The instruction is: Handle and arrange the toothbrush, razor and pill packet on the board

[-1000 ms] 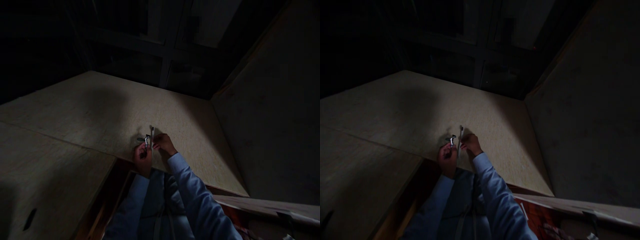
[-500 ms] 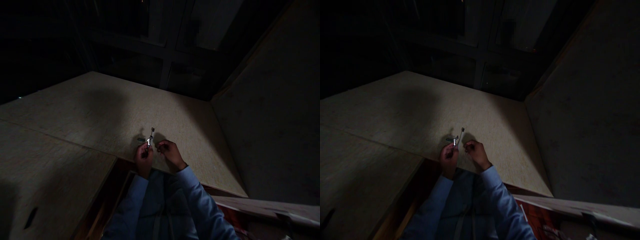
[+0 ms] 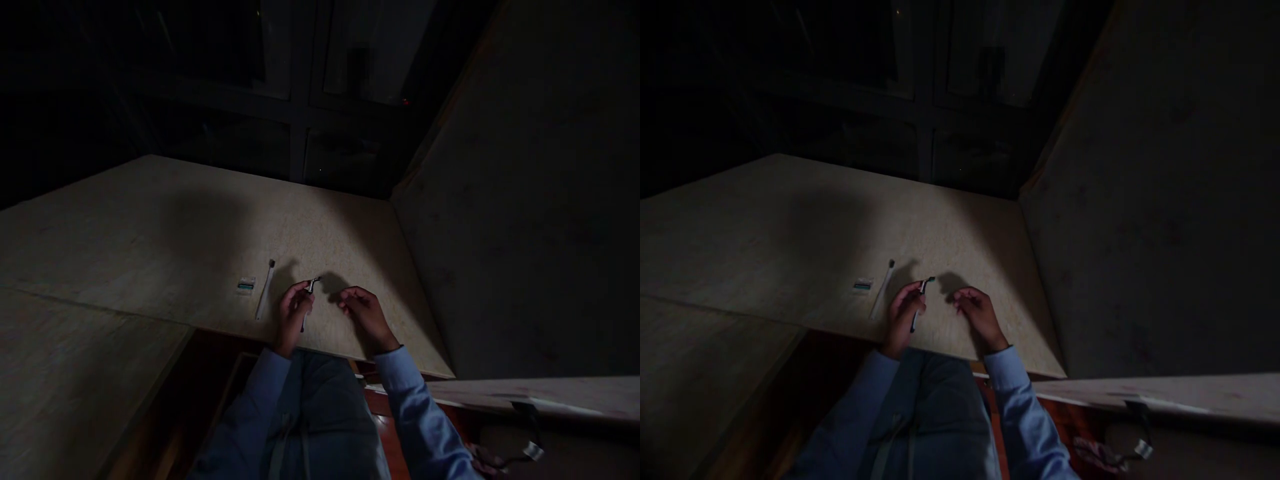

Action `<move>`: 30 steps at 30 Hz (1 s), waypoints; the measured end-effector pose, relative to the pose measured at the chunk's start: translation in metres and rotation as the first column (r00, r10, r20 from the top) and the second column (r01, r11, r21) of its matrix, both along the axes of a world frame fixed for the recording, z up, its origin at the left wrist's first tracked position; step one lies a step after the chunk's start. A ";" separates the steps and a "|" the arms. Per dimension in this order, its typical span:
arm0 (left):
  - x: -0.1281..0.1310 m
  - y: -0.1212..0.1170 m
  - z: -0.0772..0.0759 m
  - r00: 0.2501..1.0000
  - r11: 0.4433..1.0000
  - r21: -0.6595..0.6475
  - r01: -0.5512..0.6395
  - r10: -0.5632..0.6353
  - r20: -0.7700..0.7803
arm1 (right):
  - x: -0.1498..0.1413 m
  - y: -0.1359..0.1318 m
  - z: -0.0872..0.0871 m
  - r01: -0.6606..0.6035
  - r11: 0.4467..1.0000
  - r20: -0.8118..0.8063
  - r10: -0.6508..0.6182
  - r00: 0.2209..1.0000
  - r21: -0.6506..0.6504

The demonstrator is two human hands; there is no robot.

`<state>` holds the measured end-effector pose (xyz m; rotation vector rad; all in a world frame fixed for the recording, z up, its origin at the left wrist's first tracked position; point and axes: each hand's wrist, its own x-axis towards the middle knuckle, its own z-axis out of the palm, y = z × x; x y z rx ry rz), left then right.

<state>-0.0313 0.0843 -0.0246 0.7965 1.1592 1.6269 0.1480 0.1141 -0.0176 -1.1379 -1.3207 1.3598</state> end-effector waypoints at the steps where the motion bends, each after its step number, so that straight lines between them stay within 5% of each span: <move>1: 0.003 0.005 0.000 0.998 0.999 -0.020 0.038 -0.037 0.058 | 0.005 0.009 0.005 -0.042 0.999 0.006 0.042 0.999 -0.011; 6: 0.009 0.022 0.004 0.954 0.967 -0.138 0.214 -0.177 0.243 | 0.011 0.053 0.021 -0.254 0.967 0.052 0.253 0.966 0.007; 11: 0.011 0.025 0.003 0.951 0.960 -0.150 0.238 -0.199 0.237 | 0.000 0.076 0.015 -0.294 0.955 0.008 0.294 0.956 0.028; 20: 0.017 0.021 0.000 0.971 0.955 -0.177 0.237 -0.237 0.020 | -0.001 0.066 -0.009 -0.368 0.928 -0.106 0.361 0.927 -0.064; 30: 0.017 0.017 -0.002 0.938 0.915 -0.214 0.344 -0.345 0.033 | 0.010 0.059 -0.007 -0.477 0.875 -0.279 0.439 0.854 -0.086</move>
